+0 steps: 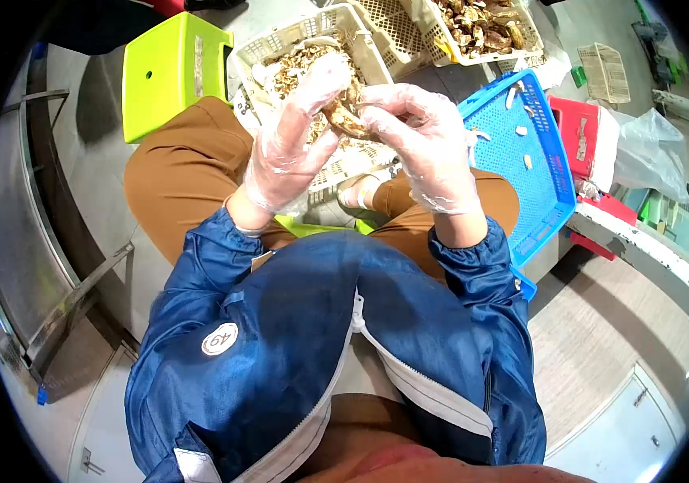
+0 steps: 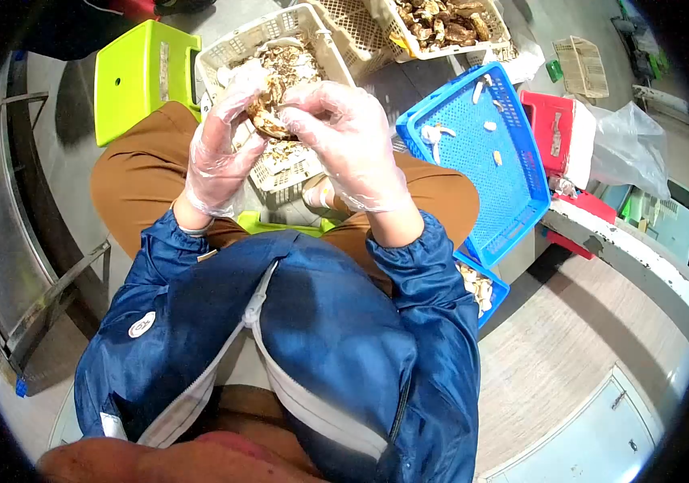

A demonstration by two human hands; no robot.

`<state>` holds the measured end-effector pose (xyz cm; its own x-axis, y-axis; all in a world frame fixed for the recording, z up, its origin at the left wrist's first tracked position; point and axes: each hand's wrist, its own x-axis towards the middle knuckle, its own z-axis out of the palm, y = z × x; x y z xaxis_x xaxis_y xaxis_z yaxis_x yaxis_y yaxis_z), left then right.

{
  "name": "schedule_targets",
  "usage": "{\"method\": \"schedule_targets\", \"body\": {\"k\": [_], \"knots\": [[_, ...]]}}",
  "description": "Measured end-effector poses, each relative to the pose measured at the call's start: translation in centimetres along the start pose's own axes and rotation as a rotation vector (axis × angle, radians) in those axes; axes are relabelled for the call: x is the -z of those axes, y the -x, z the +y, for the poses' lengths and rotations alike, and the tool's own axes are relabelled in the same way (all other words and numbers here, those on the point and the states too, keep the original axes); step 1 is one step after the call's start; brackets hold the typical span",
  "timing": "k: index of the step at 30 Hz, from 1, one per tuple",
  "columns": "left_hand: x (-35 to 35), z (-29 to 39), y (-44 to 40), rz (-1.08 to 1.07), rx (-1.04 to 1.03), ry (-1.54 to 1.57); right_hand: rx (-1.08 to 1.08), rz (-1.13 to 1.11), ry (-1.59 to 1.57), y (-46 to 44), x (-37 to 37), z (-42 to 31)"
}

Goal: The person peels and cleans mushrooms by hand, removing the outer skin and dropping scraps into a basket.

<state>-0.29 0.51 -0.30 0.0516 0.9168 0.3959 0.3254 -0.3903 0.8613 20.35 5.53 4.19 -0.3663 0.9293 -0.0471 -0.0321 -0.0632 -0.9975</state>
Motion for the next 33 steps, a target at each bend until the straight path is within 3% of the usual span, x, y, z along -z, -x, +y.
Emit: {"method": "schedule_targets", "body": {"k": [5,8,11,15,18,23,27,31,32,33], "knots": [[-1.3,-0.4,0.1,0.048,0.001,0.244,-0.017,0.042,0.026,0.3,0.2,-0.1],[-0.7,-0.9,0.1,-0.020,-0.084,0.139,-0.093,0.055,-0.061,0.4,0.1,-0.7],[-1.4,-1.2,0.5,-0.008,0.015,0.466,-0.143,0.024,-0.159,0.1,1.1,-0.3],[-1.2,-1.7,0.5,-0.045,0.021,0.651,-0.254,-0.020,-0.276,-0.3,2.0,-1.1],[-1.1,-1.9,0.2,-0.069,-0.037,0.637,-0.268,-0.051,-0.488,-0.4,2.4,0.0],[-1.5,-1.4,0.1,0.002,0.053,0.846,-0.242,-0.012,-0.571,-0.7,2.8,0.2],[-1.6,-1.5,-0.2,0.048,0.080,0.881,-0.155,0.066,-0.470,-0.9,2.7,0.2],[-1.2,0.3,-0.5,0.105,0.342,0.954,-0.152,0.124,-0.295,-1.5,3.0,0.5],[-1.9,0.6,-0.1,0.206,0.477,1.082,-0.135,0.115,-0.255,-1.2,2.1,0.5],[-2.0,0.2,0.2,0.191,0.474,1.232,-0.097,0.111,-0.297,-1.0,1.5,0.3]]}}
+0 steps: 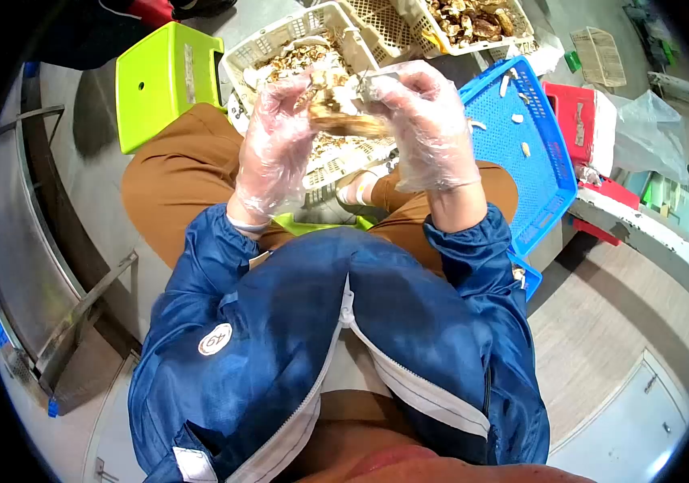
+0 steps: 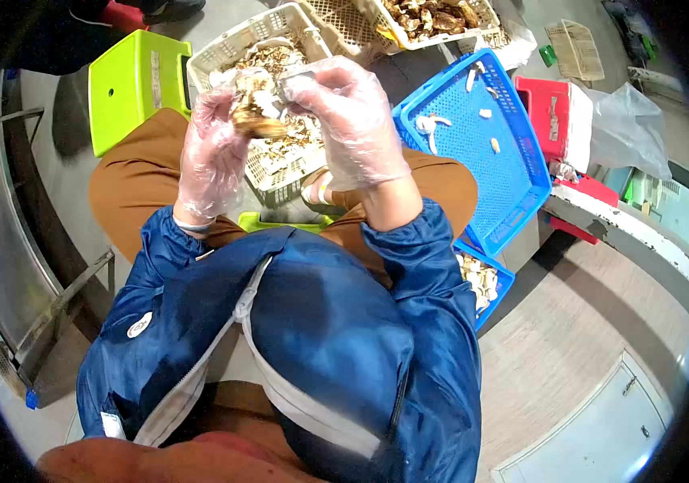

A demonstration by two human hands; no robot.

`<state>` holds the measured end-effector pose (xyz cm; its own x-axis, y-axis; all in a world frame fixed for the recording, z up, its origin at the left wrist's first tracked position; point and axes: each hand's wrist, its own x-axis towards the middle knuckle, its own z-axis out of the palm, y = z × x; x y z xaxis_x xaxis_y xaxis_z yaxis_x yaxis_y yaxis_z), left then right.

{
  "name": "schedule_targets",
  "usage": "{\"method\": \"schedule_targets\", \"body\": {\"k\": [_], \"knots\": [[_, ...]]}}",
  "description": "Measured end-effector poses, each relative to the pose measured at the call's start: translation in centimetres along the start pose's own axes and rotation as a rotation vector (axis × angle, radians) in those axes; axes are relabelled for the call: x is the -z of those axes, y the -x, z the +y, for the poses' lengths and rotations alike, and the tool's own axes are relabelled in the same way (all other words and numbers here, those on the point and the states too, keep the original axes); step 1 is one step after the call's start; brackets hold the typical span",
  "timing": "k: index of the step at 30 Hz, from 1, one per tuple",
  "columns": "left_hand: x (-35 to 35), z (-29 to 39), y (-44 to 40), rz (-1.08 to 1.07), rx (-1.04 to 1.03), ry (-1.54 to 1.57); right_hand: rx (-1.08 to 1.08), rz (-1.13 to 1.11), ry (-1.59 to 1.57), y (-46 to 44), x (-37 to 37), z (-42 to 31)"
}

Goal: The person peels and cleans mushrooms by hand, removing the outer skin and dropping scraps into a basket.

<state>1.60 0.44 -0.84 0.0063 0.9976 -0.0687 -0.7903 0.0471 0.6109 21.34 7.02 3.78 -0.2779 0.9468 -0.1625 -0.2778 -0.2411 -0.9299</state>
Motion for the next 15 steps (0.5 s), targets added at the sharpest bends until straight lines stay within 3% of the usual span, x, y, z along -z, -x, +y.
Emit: {"method": "schedule_targets", "body": {"k": [5,9,15], "knots": [[1.0,0.6,-0.6,0.065,0.117,0.316,0.105,-0.046,0.038,0.2,-0.9,-0.4],[-1.3,1.6,-0.1,0.026,0.207,0.033,0.075,-0.088,0.048,0.3,-0.3,0.1],[-0.6,2.1,-0.5,0.062,0.263,0.062,0.061,0.011,-0.126,-0.8,1.1,1.5]]}}
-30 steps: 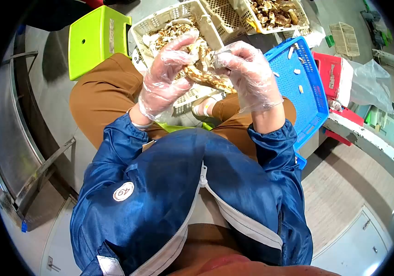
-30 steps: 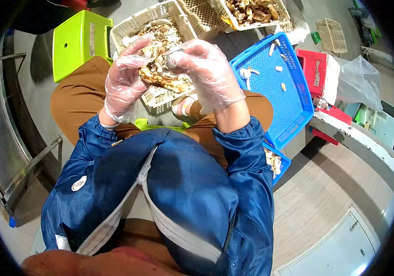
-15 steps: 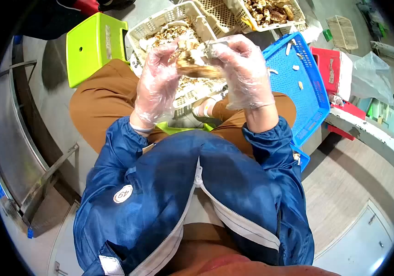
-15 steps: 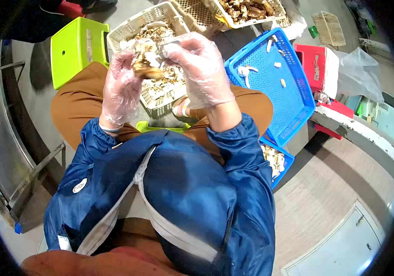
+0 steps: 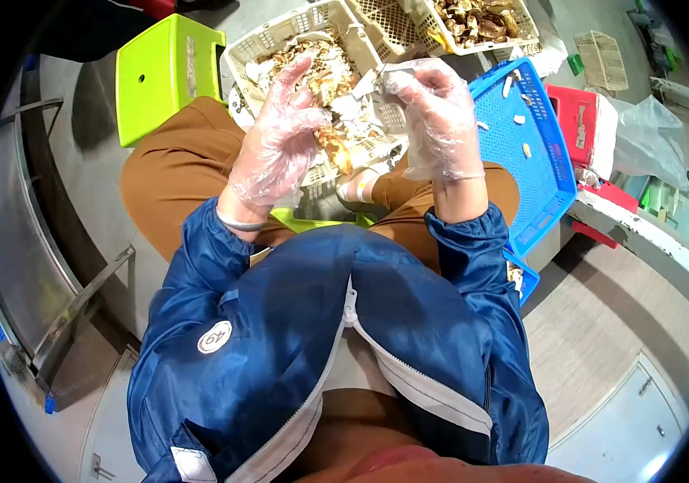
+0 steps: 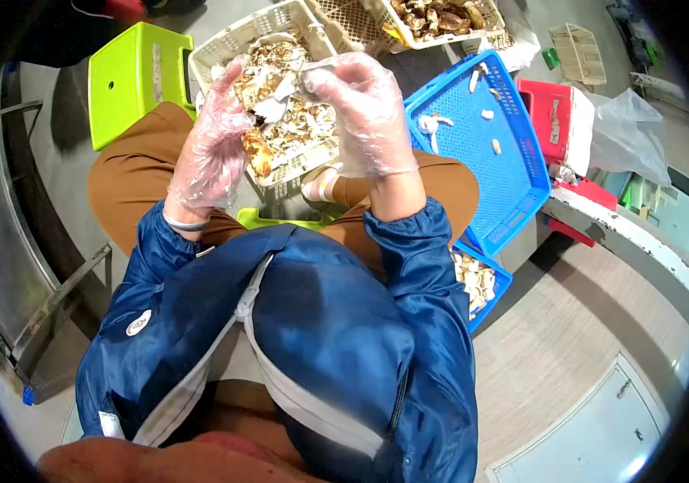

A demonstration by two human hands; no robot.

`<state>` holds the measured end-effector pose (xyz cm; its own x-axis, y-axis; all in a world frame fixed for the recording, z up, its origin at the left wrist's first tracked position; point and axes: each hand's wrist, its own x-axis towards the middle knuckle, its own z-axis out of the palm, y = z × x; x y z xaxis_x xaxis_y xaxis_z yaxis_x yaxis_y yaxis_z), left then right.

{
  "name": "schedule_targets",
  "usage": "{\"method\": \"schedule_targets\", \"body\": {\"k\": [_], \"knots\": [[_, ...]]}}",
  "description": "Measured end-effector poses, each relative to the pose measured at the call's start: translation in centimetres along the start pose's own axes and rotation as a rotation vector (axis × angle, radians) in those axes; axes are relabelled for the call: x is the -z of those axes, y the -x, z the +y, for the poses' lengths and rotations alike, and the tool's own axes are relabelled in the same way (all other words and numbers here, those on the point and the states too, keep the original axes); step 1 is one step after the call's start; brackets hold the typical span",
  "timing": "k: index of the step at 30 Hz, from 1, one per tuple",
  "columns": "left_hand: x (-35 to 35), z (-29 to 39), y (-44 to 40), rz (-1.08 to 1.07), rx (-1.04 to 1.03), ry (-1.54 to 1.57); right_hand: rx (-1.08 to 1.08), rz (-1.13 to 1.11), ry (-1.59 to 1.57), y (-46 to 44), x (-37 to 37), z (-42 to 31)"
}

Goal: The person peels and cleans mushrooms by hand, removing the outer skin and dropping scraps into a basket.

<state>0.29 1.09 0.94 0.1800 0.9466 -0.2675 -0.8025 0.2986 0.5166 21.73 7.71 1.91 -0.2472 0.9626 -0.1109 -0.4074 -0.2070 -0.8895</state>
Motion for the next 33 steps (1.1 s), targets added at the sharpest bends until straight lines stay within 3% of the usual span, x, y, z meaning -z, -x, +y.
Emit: {"method": "schedule_targets", "body": {"k": [3,7,8,10,12,13,16,19,22,23,26,27,30,33], "knots": [[-1.0,0.3,0.0,0.072,0.036,0.037,0.008,0.050,-0.073,-0.5,0.3,-0.1],[0.1,0.1,-0.2,0.064,0.029,0.017,0.081,0.054,0.375,-0.7,0.4,-0.7],[-0.3,0.2,-0.2,0.073,0.026,0.011,0.382,-0.057,0.676,-1.6,1.7,0.4],[1.7,-0.6,-0.7,0.095,-0.024,-0.063,0.425,-0.062,0.822,-0.8,0.3,-0.3],[2.2,-0.9,-0.9,0.140,-0.069,-0.148,0.273,-0.084,0.860,-0.1,-1.1,-0.8],[1.7,-1.0,-0.9,0.147,-0.058,-0.042,0.121,-0.062,0.778,0.0,-1.4,0.0],[1.7,-1.2,-0.9,0.168,-0.072,0.021,0.121,-0.038,0.712,0.4,-2.1,1.3],[1.6,-1.7,-0.9,0.205,-0.168,-0.154,0.162,-0.107,0.745,0.9,-2.7,1.0],[0.9,-2.3,-0.8,0.173,-0.342,-0.276,0.414,-0.193,0.812,1.0,-3.3,1.0],[1.1,-2.7,-0.8,0.161,-0.388,-0.297,0.262,-0.157,0.771,1.6,-3.8,0.6],[1.4,-3.1,-0.8,0.142,-0.469,-0.336,0.223,-0.136,0.825,1.9,-4.4,0.4],[1.6,-3.4,-0.8,0.140,-0.486,-0.350,0.470,-0.163,0.845,1.3,-4.2,1.5],[1.8,-3.7,-0.7,0.139,-0.491,-0.375,0.520,-0.131,0.815,1.6,-3.6,2.4],[1.7,-3.8,-0.6,0.151,-0.489,-0.385,0.396,-0.107,0.736,2.0,-3.9,2.1]]}}
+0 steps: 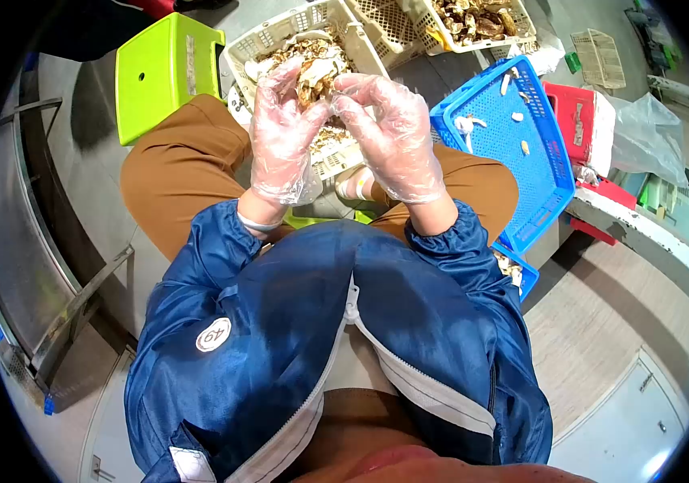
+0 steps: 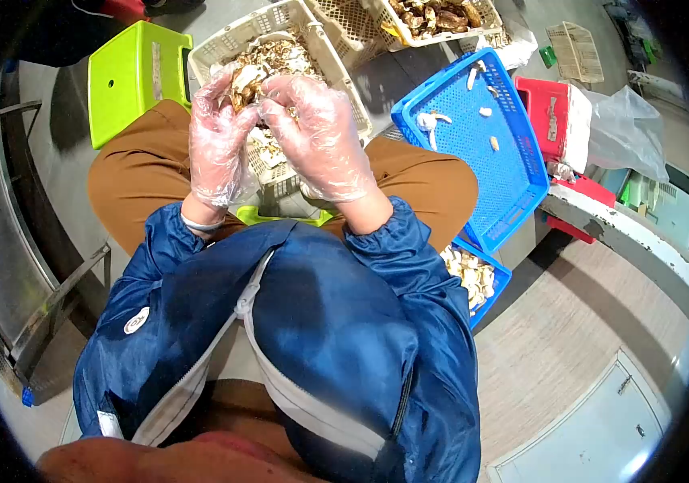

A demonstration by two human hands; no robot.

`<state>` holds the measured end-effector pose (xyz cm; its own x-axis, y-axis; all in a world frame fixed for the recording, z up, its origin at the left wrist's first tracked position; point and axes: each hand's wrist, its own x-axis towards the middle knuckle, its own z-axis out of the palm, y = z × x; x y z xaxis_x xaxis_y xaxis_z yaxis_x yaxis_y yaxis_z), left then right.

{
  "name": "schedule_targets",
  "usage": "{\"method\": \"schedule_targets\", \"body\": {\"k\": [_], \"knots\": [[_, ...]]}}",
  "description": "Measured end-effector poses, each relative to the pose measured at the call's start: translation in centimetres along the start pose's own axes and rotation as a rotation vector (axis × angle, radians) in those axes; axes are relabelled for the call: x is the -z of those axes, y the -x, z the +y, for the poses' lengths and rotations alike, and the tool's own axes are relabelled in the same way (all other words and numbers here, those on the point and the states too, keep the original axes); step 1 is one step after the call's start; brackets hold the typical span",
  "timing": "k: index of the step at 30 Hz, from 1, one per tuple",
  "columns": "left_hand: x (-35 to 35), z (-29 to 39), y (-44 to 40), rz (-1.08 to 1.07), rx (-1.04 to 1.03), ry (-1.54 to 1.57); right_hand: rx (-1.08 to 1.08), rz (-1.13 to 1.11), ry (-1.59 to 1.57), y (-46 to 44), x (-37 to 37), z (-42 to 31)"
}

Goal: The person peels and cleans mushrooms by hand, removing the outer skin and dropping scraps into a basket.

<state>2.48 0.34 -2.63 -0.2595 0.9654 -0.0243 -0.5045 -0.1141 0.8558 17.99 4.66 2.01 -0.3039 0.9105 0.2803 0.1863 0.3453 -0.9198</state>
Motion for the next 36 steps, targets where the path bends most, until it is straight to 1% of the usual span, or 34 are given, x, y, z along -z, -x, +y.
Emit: {"method": "schedule_targets", "body": {"k": [3,7,9,11,13,14,15,17,20,21,23,24,27,28,30,31,32,33,36], "knots": [[0.0,0.1,0.0,0.000,0.005,0.004,-0.070,-0.006,-0.076,0.1,0.2,0.2],[-0.2,0.8,-0.3,-0.031,0.006,-0.005,-0.354,-0.013,-0.324,-0.3,1.0,0.7],[0.0,1.3,-0.6,-0.002,0.126,0.051,-0.499,-0.017,-0.585,-0.5,1.6,1.5],[0.1,1.7,-0.8,0.010,0.264,0.146,-0.540,-0.036,-0.669,-0.5,2.5,3.0],[0.7,1.5,-1.2,0.047,0.393,0.248,-0.546,-0.006,-0.663,-0.6,3.2,3.7],[0.9,1.6,-1.3,0.055,0.450,0.289,-0.544,-0.026,-0.680,-0.8,3.7,3.9],[1.0,1.8,-1.4,0.064,0.506,0.329,-0.540,-0.011,-0.553,-0.9,3.9,4.1],[1.8,0.9,-1.4,0.042,0.517,0.323,-0.509,-0.016,-0.453,-0.9,4.3,3.9],[2.0,0.8,-1.5,0.051,0.579,0.320,-0.435,-0.040,-0.501,-0.9,3.8,4.3],[2.1,0.8,-1.6,0.067,0.599,0.332,-0.425,-0.046,-0.459,-0.9,3.9,4.1],[3.4,0.1,-2.2,-0.008,0.594,0.319,-0.405,-0.059,-0.378,-1.0,3.9,3.4],[3.7,0.0,-2.3,-0.014,0.588,0.327,-0.381,-0.041,-0.244,-1.1,4.0,3.3],[4.3,-0.2,-2.4,-0.003,0.595,0.364,-0.409,0.028,-0.219,-1.5,5.2,2.7],[4.7,-0.2,-2.4,0.020,0.612,0.386,-0.390,0.072,-0.342,-1.4,5.3,3.1],[4.6,-0.5,-2.5,0.000,0.578,0.425,-0.291,-0.001,-0.169,-1.6,5.2,3.4],[4.4,-0.4,-2.7,0.021,0.595,0.474,-0.242,-0.035,-0.083,-1.8,5.0,3.2],[4.3,-0.2,-2.8,0.043,0.613,0.523,-0.073,-0.104,0.155,-1.8,5.0,2.6],[4.1,0.0,-3.0,0.067,0.632,0.573,0.035,-0.079,0.261,-1.8,4.5,2.1],[3.4,0.7,-2.8,0.008,0.608,0.631,0.052,-0.097,0.160,-1.9,3.1,1.7]]}}
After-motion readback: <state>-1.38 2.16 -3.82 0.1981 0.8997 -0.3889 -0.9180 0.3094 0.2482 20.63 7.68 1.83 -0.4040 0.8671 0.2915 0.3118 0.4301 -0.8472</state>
